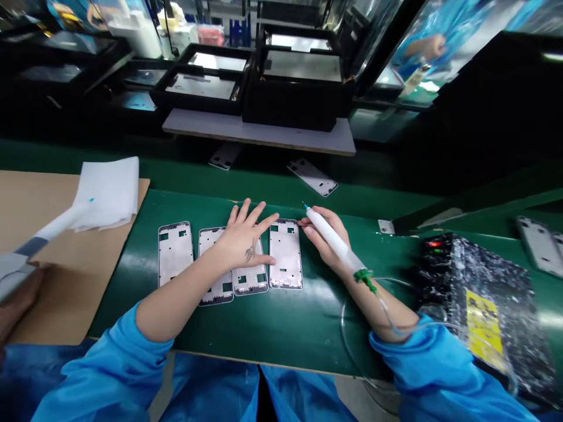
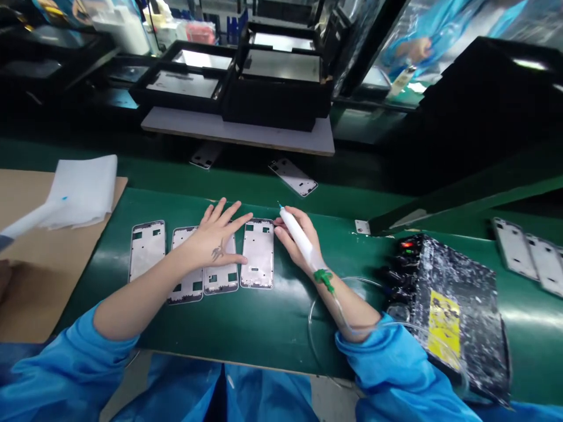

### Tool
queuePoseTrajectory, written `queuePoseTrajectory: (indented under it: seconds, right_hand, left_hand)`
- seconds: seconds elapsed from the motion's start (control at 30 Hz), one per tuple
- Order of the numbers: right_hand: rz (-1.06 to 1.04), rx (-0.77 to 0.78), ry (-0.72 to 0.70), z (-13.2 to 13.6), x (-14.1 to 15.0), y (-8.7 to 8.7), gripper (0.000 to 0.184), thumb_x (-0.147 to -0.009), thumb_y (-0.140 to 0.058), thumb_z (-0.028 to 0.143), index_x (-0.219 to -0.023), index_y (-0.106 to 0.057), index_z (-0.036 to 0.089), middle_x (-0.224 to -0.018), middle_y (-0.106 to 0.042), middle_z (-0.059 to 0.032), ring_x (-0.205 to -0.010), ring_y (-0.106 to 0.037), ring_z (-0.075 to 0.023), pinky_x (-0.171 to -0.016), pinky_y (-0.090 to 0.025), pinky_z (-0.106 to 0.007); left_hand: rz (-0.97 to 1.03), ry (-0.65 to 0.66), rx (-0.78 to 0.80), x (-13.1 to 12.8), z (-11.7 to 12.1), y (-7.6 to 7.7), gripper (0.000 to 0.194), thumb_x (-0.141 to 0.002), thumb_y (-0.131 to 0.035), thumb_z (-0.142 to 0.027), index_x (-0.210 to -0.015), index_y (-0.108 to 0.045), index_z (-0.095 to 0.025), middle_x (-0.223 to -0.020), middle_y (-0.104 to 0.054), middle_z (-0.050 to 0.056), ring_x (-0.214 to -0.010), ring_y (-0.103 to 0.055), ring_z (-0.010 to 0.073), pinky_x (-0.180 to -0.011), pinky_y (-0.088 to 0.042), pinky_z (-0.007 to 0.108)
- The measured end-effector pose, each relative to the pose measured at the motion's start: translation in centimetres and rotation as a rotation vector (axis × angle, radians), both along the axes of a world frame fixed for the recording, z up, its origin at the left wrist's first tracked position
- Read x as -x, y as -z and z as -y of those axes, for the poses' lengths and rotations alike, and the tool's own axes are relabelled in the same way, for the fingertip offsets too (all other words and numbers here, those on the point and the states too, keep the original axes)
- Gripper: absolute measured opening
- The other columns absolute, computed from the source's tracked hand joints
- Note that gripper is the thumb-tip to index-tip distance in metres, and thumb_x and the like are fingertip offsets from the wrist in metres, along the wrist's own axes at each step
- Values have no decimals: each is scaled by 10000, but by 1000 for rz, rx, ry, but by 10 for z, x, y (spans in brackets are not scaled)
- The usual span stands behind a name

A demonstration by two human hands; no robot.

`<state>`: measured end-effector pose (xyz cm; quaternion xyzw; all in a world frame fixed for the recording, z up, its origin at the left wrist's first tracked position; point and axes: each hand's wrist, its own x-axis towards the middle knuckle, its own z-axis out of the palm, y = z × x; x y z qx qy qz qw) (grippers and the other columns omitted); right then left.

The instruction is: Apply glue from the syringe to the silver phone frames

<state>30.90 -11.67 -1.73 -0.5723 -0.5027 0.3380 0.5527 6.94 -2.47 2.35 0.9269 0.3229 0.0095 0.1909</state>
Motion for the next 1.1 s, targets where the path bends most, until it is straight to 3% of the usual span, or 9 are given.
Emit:
queuePoseTrajectory:
  seconds: [0.07, 0.13, 0.23, 0.33, 0.43, 0.53, 0.7, 0.83, 1.1]
  right_hand:
    - [-35, 31, -46, 6, 5, -2, 513, -932, -680, 519, -1332, -493, 257, -1152, -721, -101, -998, -758, -258, -907, -625, -450]
    - [-5, 51, -69, 13, 10, -4, 477, -949, -665, 486, -1334, -492, 264, -1150, -719, -93, -946, -764, -246, -862, -631, -439]
    - [73, -5, -41, 23, 16, -9, 469, -897, -733, 431, -1269, -496, 271, -978, -733, -54, -878, -746, -242, -796, -619, -413]
    - [12, -34, -10, 29, 17, -13, 401, -875, -753, 422, -1139, -481, 289, -741, -688, 13, -661, -682, -204, -635, -567, -352]
    - [-132, 7, -63, 29, 13, -11, 322, -916, -681, 510, -1029, -485, 282, -591, -612, 61, -510, -599, -168, -522, -486, -301]
    - [-192, 99, -118, 29, 7, -7, 375, -909, -628, 617, -926, -524, 257, -576, -610, 46, -453, -568, -151, -444, -424, -271]
    - [10, 163, -174, 28, 6, -8, 309, -880, -711, 533, -992, -651, 252, -743, -719, -21, -600, -671, -185, -526, -521, -306]
    - [213, 118, -172, 26, 12, -14, 239, -805, -797, 405, -951, -685, 252, -818, -750, -26, -653, -681, -178, -582, -542, -298]
    - [213, 163, -66, 20, 17, -12, 211, -805, -796, 406, -838, -680, 234, -727, -746, -25, -594, -668, -173, -541, -509, -283]
  left_hand:
    - [45, 27, -24, 4, 2, -2, 1318, -657, -667, -908, -1666, -159, -228, -1740, -101, 155, -1585, 42, 488, -1254, -8, 698]
    - [67, 5, -24, 8, 3, -3, 1335, -641, -646, -933, -1652, -209, -179, -1715, -209, 173, -1587, -6, 481, -1263, -14, 687]
    - [70, -89, -10, 12, 4, -1, 1092, -731, -599, -905, -1555, -440, -206, -1663, -353, 146, -1581, -114, 470, -1260, -77, 696]
    - [107, -149, -27, 9, 6, 5, 915, -805, -596, -842, -1462, -555, -206, -1618, -430, 132, -1568, -194, 451, -1261, -125, 689]
    - [119, -119, -38, 5, 12, 8, 760, -818, -680, -746, -1328, -655, -183, -1572, -482, 140, -1555, -231, 456, -1258, -131, 694]
    - [129, -64, -12, 5, 17, 6, 680, -788, -749, -681, -1262, -682, -197, -1546, -505, 130, -1542, -272, 448, -1256, -132, 702]
    - [146, -43, 35, 6, 19, 6, 720, -766, -769, -684, -1331, -650, -253, -1564, -484, 112, -1555, -256, 424, -1261, -125, 696]
    - [161, -30, 29, 2, 18, 7, 609, -804, -742, -682, -1240, -709, -259, -1549, -499, 100, -1564, -242, 417, -1260, -100, 703]
    - [136, 21, 34, 1, 18, 5, 543, -783, -791, -627, -1193, -739, -274, -1550, -491, 88, -1570, -210, 431, -1250, -70, 717]
